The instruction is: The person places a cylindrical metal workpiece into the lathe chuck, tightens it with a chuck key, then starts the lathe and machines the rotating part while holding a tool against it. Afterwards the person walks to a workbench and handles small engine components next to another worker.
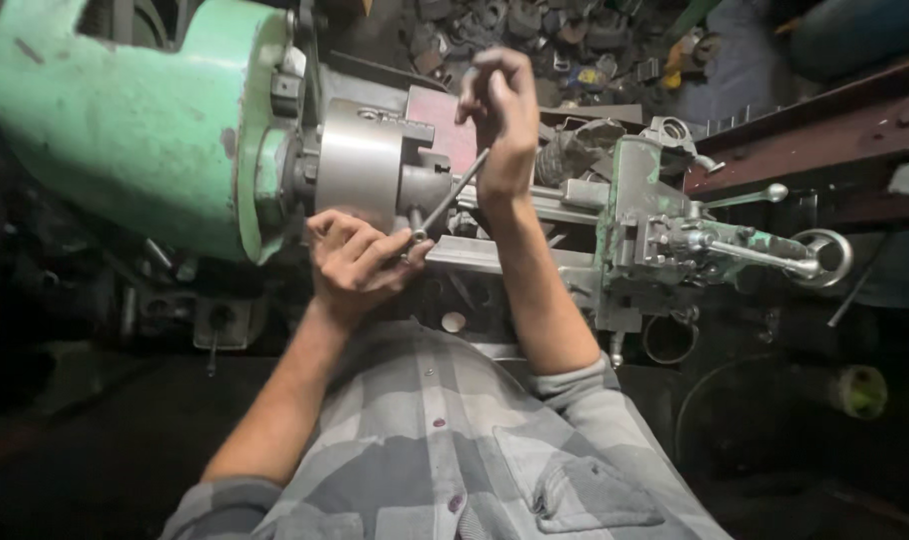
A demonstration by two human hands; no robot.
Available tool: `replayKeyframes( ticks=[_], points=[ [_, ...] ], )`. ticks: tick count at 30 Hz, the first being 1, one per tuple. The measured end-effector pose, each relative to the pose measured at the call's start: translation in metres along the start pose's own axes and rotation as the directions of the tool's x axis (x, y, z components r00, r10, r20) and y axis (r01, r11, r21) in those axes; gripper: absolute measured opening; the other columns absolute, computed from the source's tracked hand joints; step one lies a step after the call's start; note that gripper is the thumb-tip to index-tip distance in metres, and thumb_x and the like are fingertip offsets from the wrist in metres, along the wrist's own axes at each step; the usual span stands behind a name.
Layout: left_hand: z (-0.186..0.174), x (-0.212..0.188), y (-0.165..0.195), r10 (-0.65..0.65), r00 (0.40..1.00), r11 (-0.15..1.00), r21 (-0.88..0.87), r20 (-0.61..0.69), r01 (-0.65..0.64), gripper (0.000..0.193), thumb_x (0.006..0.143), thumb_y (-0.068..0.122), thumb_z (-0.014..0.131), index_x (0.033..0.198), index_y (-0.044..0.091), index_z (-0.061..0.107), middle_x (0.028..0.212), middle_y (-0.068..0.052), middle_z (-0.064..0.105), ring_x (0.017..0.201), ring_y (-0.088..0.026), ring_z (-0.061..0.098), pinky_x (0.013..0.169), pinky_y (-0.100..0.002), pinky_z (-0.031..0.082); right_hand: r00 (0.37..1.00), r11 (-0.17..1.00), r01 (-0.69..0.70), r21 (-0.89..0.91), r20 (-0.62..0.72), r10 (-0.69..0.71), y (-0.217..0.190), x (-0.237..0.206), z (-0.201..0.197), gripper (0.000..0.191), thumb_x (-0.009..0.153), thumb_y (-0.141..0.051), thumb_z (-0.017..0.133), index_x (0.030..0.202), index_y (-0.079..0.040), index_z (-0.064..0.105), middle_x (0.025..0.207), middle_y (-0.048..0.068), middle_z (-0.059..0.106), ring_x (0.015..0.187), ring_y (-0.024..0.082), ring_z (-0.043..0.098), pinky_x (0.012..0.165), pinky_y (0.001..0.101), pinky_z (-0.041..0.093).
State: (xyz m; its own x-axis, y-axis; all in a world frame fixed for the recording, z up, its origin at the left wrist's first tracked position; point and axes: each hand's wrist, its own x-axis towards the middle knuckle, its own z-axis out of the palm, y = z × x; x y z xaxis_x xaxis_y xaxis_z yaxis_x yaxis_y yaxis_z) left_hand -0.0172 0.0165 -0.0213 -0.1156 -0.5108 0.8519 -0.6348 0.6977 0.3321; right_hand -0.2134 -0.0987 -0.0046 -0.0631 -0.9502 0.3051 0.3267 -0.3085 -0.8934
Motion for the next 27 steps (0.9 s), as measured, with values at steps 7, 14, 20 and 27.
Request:
replayKeyframes(
  ticks=[7, 14, 20, 27],
  points=[
    [-0.024, 0.036, 0.024, -0.083, 0.932, 0.989, 0.142, 0.352, 0.035, 0.034, 0.083, 0.029, 0.084, 0.112, 0.015, 0.076, 0.077, 0.001, 0.064, 0.075, -0.017, 0.060, 0.084, -0.038, 0.041, 0.985, 0.967, -0.173, -0.189, -0.030, 0.171, 0.025, -0.052, -0.069, 0.045, 0.113, -0.035, 0.031, 0.127, -0.004, 0.060, 0.101, 0.004, 0.065, 0.090, 0.012, 0.059, 0.082, 0.0285, 0.047],
    [-0.021, 0.015, 0.058, -0.035, 0.907, 0.942, -0.289, 0.419, 0.170, 0.021, 0.095, 0.024, 0.080, 0.112, 0.013, 0.073, 0.083, 0.000, 0.068, 0.080, -0.017, 0.064, 0.079, -0.039, 0.050, 0.883, 0.810, -0.401, -0.428, 0.057, 0.467, 0.065, -0.091, -0.085, 0.034, 0.109, -0.023, 0.050, 0.139, -0.009, 0.058, 0.085, -0.002, 0.054, 0.069, 0.006, 0.049, 0.061, 0.0231, 0.040],
    [0.000, -0.089, 0.027, -0.108, 0.419, 0.827, -0.153, 0.901, 0.541, 0.032, 0.093, 0.035, 0.068, 0.116, 0.014, 0.074, 0.103, -0.013, 0.070, 0.098, -0.035, 0.068, 0.084, -0.044, 0.055, 0.974, 0.790, -0.212, -0.575, -0.063, 0.216, 0.050, -0.107, -0.106, 0.028, 0.113, -0.018, 0.051, 0.139, -0.011, 0.059, 0.086, -0.005, 0.053, 0.072, 0.003, 0.048, 0.065, 0.0194, 0.045],
    [0.010, -0.176, -0.010, -0.651, -0.138, 0.627, 0.631, 0.746, 0.457, 0.047, 0.103, 0.036, 0.054, 0.147, 0.019, 0.056, 0.134, -0.020, 0.066, 0.123, -0.041, 0.063, 0.101, -0.050, 0.049, 0.924, 0.815, -0.356, -0.457, -0.041, 0.381, 0.056, -0.142, -0.148, 0.025, 0.110, -0.017, 0.053, 0.132, -0.008, 0.060, 0.081, -0.003, 0.054, 0.067, 0.004, 0.051, 0.059, 0.0225, 0.043]
  ],
)
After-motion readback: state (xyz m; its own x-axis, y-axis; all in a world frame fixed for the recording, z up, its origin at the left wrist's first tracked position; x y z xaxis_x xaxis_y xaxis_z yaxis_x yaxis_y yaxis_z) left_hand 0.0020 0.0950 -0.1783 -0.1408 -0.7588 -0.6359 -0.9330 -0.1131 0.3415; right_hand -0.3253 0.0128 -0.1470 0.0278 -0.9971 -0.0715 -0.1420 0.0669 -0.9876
